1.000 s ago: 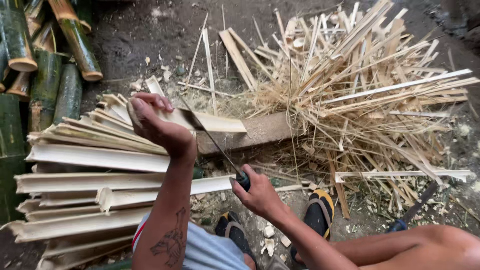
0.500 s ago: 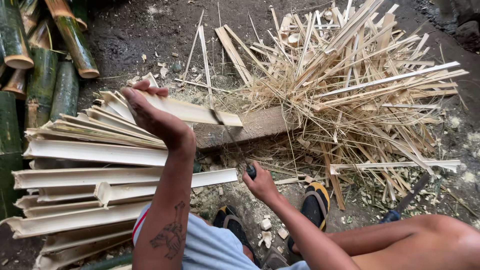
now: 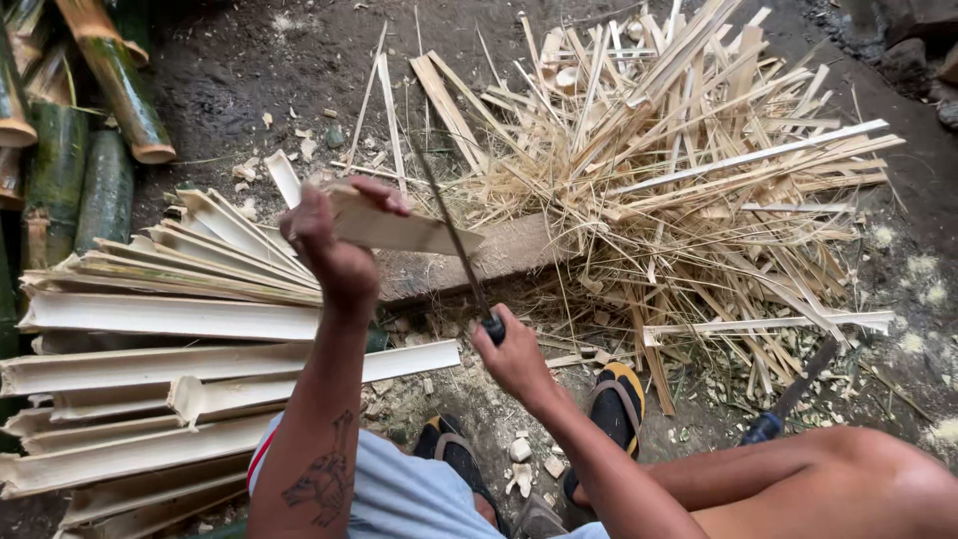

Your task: The person splits bamboo poles into thin strips using a machete and a wooden block. They repeatedly position bamboo sections on the block, strike them to split the material, and stack the resulting strips.

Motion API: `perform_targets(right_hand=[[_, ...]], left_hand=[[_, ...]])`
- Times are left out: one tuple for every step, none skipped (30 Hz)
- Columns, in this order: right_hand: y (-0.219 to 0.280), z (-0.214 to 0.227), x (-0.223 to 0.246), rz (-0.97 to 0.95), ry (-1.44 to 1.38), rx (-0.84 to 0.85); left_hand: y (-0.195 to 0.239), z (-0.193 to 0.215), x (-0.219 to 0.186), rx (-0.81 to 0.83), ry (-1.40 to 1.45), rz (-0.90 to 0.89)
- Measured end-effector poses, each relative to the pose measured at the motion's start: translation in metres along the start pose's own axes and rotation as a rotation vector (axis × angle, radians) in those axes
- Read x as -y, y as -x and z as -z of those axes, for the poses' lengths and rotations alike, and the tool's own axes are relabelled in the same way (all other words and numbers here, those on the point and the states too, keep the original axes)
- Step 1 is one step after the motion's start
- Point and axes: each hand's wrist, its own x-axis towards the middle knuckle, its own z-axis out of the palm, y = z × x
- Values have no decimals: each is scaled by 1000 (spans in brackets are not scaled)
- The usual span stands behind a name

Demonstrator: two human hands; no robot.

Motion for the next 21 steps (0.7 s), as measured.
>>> perform_targets(right_hand=[[-18, 3, -3, -123, -9, -26], [-35, 9, -7, -246, -18, -52], [-41, 12, -13, -377, -28, -73], [-41, 20, -16, -384, 22, -43], [-41, 31, -15, -387, 69, -17], [-38, 38, -10, -390, 116, 9], [-26, 44, -4, -318, 162, 8], [-11, 48, 2, -246, 209, 6], [2, 51, 8, -142, 198, 11], [10, 51, 14, -38, 187, 15], [19, 45, 17, 56, 169, 23], [24, 38, 17, 28, 164, 43], [19, 37, 14, 5, 161, 52], [11, 37, 9, -18, 158, 62], [-8, 38, 4, -125, 94, 62], [-27, 42, -3, -232, 30, 61], [-37, 45, -14, -351, -35, 67], [-44, 50, -23, -377, 65, 74], [-48, 55, -30, -406, 159, 72], [-47, 59, -33, -403, 191, 57], [-45, 65, -30, -392, 228, 40]], left_hand=[[-3, 1, -2, -35, -30, 5], [-6, 3, -4, -70, -59, 11], [-5, 7, -6, -72, -15, 21], [-4, 9, -8, -74, 29, 31], [-8, 10, -7, -70, 74, 38], [-11, 12, -7, -12, 85, 57], [-12, 14, -7, 41, 101, 74], [-13, 16, -6, 94, 117, 90], [-14, 18, -4, 139, 155, 112], [-16, 21, -2, 185, 193, 133], [-13, 27, -3, 232, 228, 166], [-9, 33, -5, 241, 218, 161], [-12, 33, -3, 256, 214, 150], [-13, 32, -3, 271, 210, 138], [-18, 33, -4, 251, 224, 153], [-22, 34, -6, 231, 239, 167], [-20, 34, -8, 204, 251, 195], [-17, 33, -9, 187, 238, 168], [-16, 29, -8, 179, 228, 145], [-15, 24, -7, 171, 219, 121], [-17, 19, -5, 142, 103, 82]])
